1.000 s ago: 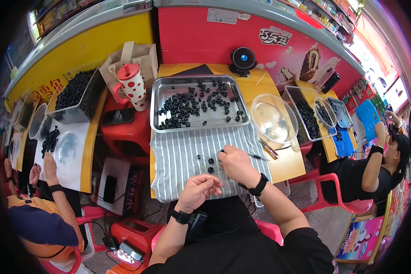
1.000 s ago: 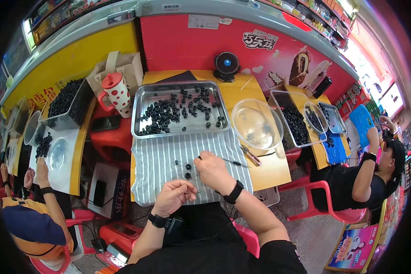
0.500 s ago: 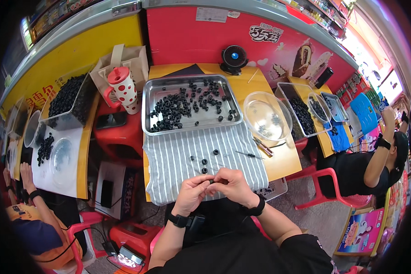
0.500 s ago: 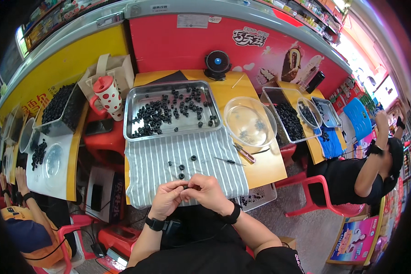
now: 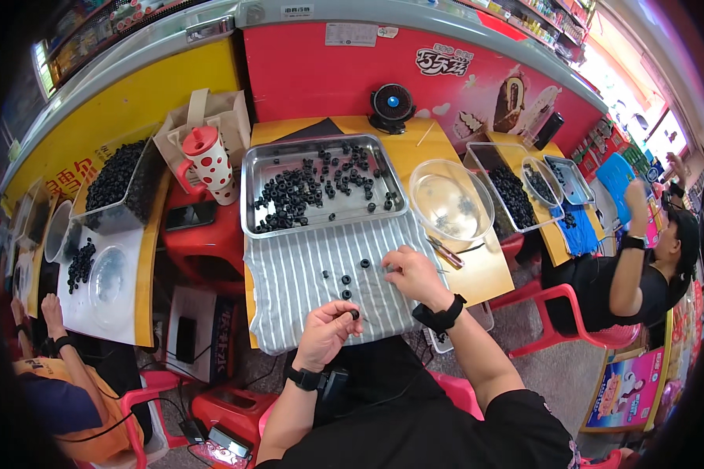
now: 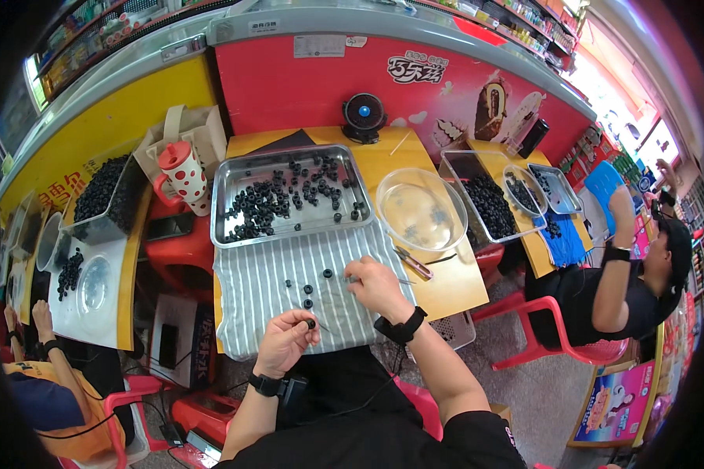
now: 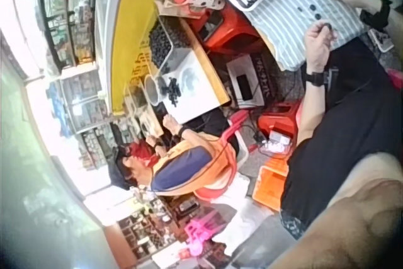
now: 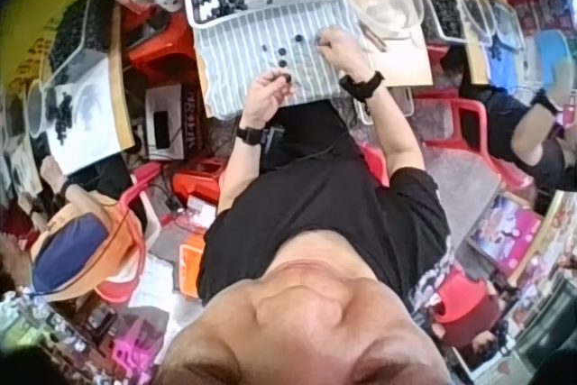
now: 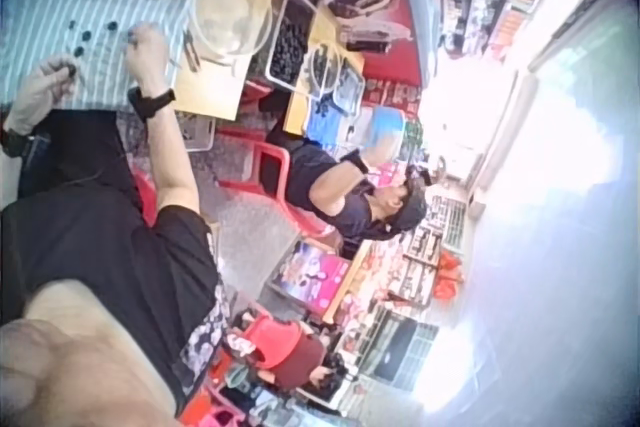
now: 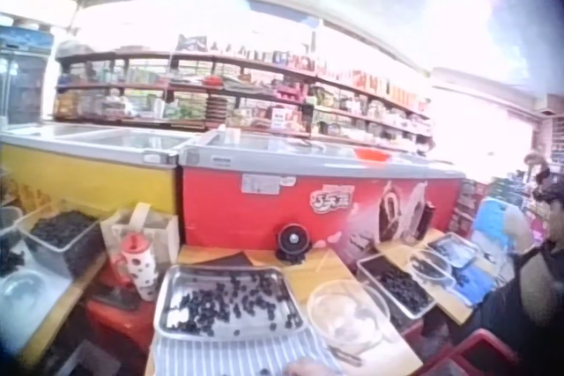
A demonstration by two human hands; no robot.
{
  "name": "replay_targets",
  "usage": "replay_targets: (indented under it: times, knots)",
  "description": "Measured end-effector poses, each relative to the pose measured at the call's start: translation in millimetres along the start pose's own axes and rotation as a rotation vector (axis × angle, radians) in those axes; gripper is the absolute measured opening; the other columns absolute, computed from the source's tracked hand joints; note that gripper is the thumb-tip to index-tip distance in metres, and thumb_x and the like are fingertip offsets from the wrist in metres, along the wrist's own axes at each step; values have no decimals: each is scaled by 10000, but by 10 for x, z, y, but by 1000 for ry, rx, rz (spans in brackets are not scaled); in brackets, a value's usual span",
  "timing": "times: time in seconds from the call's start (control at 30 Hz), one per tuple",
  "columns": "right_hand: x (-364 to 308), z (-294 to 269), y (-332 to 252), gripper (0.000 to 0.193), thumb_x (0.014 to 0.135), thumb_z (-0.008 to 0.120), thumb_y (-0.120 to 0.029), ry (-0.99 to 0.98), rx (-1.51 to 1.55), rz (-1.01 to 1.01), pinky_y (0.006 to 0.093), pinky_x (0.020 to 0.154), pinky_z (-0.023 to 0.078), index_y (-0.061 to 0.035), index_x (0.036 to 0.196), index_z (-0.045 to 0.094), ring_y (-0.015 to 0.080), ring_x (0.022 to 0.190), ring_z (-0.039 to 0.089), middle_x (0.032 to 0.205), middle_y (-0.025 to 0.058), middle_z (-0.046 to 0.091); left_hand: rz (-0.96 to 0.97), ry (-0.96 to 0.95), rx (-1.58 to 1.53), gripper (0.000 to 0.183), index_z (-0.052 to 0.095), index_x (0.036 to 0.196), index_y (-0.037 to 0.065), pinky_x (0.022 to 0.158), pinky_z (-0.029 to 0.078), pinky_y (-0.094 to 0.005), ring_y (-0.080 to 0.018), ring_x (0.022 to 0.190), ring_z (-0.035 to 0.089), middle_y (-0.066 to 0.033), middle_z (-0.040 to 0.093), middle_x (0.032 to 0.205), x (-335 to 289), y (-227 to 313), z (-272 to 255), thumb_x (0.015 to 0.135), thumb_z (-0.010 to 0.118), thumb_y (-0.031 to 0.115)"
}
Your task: Sorting small black items from a metal tray into smaller containers.
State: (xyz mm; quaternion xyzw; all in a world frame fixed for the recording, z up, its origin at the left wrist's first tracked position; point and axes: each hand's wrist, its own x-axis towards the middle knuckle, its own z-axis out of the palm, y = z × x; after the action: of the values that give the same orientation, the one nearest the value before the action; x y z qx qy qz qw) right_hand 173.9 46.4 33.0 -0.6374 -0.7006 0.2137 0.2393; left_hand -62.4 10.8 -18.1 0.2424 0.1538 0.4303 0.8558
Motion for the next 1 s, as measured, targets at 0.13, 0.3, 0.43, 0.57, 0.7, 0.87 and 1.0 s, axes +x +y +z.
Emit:
replay_targets:
  times: [0.13, 0.3, 0.43, 0.57, 0.7, 0.87, 1.0]
  knots:
    - [39, -21, -6, 203, 730, 720, -117, -24, -6, 27, 419, 705, 485, -97, 926, 673, 319, 800, 623, 850, 120, 609, -3, -3, 0, 177, 617, 1078, -40, 713, 542, -298, -194, 804, 656, -122, 664, 936, -12, 2, 10, 924, 605, 47]
    - [108, 38, 93, 167, 738, 718, -126, -32, 2, 7, 439, 712, 479, -50, 861, 634, 330, 797, 621, 823, 147, 605, -4, -4, -2, 177, 616, 1078, -41, 719, 541, -301, -193, 805, 654, -122, 663, 940, -6, 10, 15, 924, 604, 46]
    - [69, 12, 53, 147, 756, 704, -103, 9, -59, -29, 419, 680, 481, -16, 815, 601, 334, 762, 619, 791, 163, 614, -9, -5, -4, 185, 615, 1083, -43, 724, 538, -302, -192, 800, 651, -118, 663, 941, -13, -6, 2, 922, 608, 49]
    - [-31, -71, -3, 97, 785, 670, -51, -33, 266, 50, 346, 620, 473, 10, 818, 602, 256, 665, 601, 722, 143, 621, -14, -7, -4, 193, 613, 1085, -46, 726, 537, -303, -189, 799, 649, -117, 664, 946, -23, -9, 9, 920, 613, 55]
    - [-110, -50, -32, 82, 788, 681, -18, 1, 433, 92, 270, 599, 461, 19, 826, 618, 110, 652, 567, 700, 57, 620, -16, 7, 19, 195, 612, 1085, -48, 727, 537, -304, -188, 807, 647, -118, 665, 951, -24, 1, -15, 920, 614, 57]
    - [-270, -97, -193, 59, 810, 677, 21, -69, 811, 116, 203, 606, 453, 8, 836, 626, 46, 679, 560, 743, 1, 615, -16, -1, 1, 188, 609, 1093, -45, 732, 536, -304, -192, 809, 648, -116, 667, 946, -18, -7, 8, 929, 597, 45]
    - [-452, 38, -504, 68, 837, 672, 27, -144, 898, 32, 211, 634, 472, 11, 876, 619, 45, 728, 579, 765, 8, 617, -1, 17, 1, 191, 603, 1106, -43, 753, 540, -309, -192, 808, 650, -111, 667, 944, -5, -15, 8, 932, 588, 33]
